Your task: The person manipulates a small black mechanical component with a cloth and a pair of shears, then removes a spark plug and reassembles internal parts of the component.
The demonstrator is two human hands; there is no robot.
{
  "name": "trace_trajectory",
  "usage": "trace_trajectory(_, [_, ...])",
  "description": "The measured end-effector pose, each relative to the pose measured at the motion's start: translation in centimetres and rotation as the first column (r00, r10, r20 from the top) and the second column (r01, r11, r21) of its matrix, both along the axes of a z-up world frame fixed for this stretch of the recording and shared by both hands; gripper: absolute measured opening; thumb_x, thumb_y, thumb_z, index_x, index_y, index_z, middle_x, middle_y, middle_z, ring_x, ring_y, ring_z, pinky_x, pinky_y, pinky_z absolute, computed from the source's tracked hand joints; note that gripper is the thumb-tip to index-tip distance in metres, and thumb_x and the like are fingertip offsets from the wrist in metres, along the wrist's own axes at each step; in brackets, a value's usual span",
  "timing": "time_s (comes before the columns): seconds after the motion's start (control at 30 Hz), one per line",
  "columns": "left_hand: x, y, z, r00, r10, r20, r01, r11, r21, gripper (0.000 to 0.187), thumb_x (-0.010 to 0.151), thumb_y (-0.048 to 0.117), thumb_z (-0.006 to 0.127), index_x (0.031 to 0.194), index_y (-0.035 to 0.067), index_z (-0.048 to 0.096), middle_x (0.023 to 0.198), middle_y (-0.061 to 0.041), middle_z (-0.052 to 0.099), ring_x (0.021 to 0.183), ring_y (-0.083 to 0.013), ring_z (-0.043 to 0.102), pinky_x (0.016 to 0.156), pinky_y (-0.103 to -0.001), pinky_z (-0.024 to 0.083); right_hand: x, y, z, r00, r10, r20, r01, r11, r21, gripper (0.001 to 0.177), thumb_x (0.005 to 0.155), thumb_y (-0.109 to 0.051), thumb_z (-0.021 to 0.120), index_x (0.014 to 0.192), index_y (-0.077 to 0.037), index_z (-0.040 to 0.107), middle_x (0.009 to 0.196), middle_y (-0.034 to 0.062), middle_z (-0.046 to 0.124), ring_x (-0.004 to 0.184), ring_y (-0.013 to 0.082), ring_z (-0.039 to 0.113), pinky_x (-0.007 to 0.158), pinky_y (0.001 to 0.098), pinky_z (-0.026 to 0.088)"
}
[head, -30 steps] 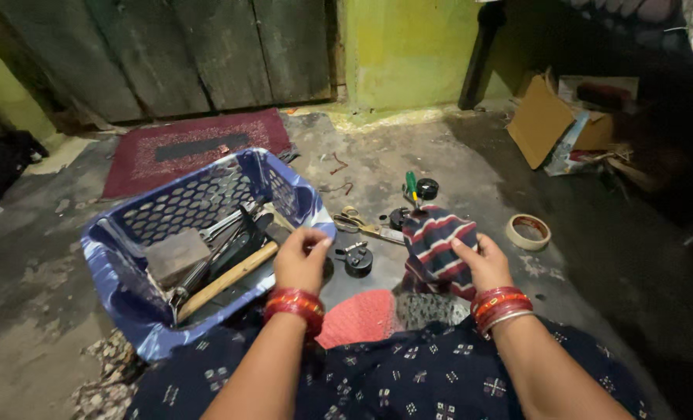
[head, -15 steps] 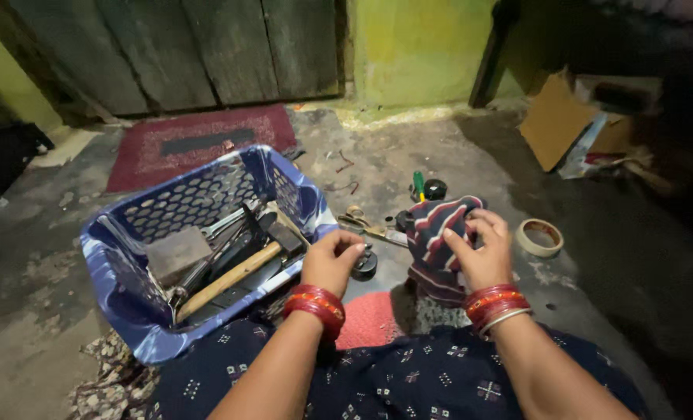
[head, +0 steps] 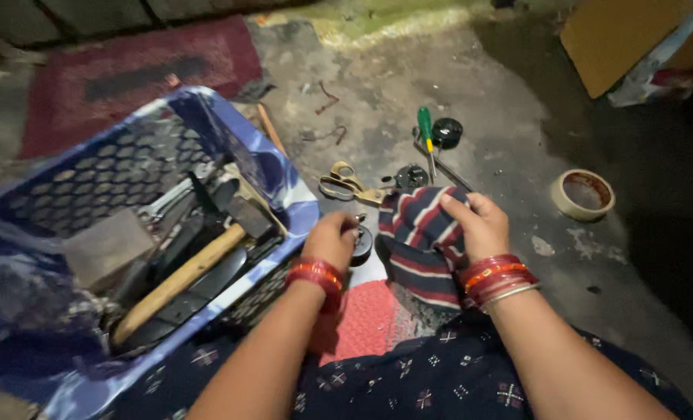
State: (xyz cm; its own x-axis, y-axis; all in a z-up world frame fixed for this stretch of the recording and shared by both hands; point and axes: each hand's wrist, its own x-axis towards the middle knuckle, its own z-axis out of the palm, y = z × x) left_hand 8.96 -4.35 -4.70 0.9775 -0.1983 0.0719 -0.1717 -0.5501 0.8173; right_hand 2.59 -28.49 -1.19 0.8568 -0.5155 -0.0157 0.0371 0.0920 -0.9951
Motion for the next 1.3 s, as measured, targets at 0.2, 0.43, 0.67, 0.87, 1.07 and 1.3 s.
trace_trajectory(0.2, [6.7,-4.1,-6.4,0.981,-0.034,0.191,-0.046,0.917,0.397,0.027,0.086,-0.003,0.060,0.112,0.002,0.066,0.115,-0.028,0.066,0.106,-0.0447,0.063,0.089,-0.050,0.051,3.3,-0.6,-2.0,0.996,0.070,-0.051,-0.066,0.995,0.081,0.016,0.092,-0.016,0.076,0.085,-0.005,0.067,0.079,-0.0018,0.068,0.067,0.0061,0.060,0.060,0.0228,0.048])
trace_trajectory(0.43, [9.0,-4.9,-6.1,0.932,0.009,-0.361,0.256,0.689,0.678,0.063,0.051,0.010,0.100,0.107,-0.001,0.074,0.118,-0.026,0.071,0.114,-0.0348,0.070,0.095,-0.042,0.059,4.3,-0.8,-2.2,0.988,0.091,-0.128,-0.061,0.973,0.225,0.012,0.090,-0.015,0.075,0.089,-0.005,0.070,0.081,0.0019,0.071,0.067,0.0097,0.065,0.061,0.0252,0.053])
trace_trajectory(0.67, [7.8,-5.9,-3.6,0.922,0.176,-0.346,0.043,0.838,0.543,0.044,0.081,0.029,0.084,0.117,0.009,0.070,0.127,-0.020,0.066,0.120,-0.0381,0.063,0.100,-0.045,0.053,3.7,-0.6,-1.5,0.989,0.083,-0.124,-0.054,0.973,0.224,0.010,0.090,-0.015,0.074,0.093,-0.005,0.072,0.084,0.0021,0.073,0.070,0.0097,0.068,0.065,0.0246,0.055])
trace_trajectory(0.87, [7.8,-6.6,-4.8,0.921,0.172,-0.351,0.094,0.774,0.627,0.040,0.077,0.018,0.081,0.116,0.010,0.073,0.124,-0.020,0.070,0.117,-0.0374,0.067,0.096,-0.048,0.056,3.2,-1.6,-1.8,0.991,0.071,-0.112,-0.042,0.969,0.245,0.015,0.093,-0.017,0.072,0.098,-0.002,0.073,0.088,0.0033,0.074,0.073,0.0111,0.067,0.066,0.0256,0.053])
trace_trajectory(1.07, [8.7,-6.2,-9.9,0.974,0.157,-0.161,-0.122,0.971,0.206,0.024,0.084,0.006,0.075,0.108,0.002,0.071,0.105,-0.022,0.073,0.097,-0.0375,0.068,0.083,-0.045,0.055,4.1,-2.4,-2.0,0.997,0.006,-0.079,0.016,0.959,0.284,0.020,0.093,-0.019,0.069,0.103,-0.002,0.073,0.091,0.0053,0.076,0.076,0.0138,0.071,0.069,0.0272,0.056])
trace_trajectory(1.3, [3.3,-3.0,-0.5,0.753,-0.525,-0.397,-0.233,0.351,-0.907,0.046,0.089,-0.006,0.062,0.131,0.012,0.059,0.104,-0.015,0.069,0.086,-0.0257,0.073,0.069,-0.032,0.062,2.8,-1.4,1.7,0.992,-0.070,-0.107,0.111,0.887,0.448,0.020,0.095,-0.022,0.065,0.105,-0.004,0.068,0.095,0.0099,0.075,0.078,0.0221,0.074,0.069,0.0356,0.060])
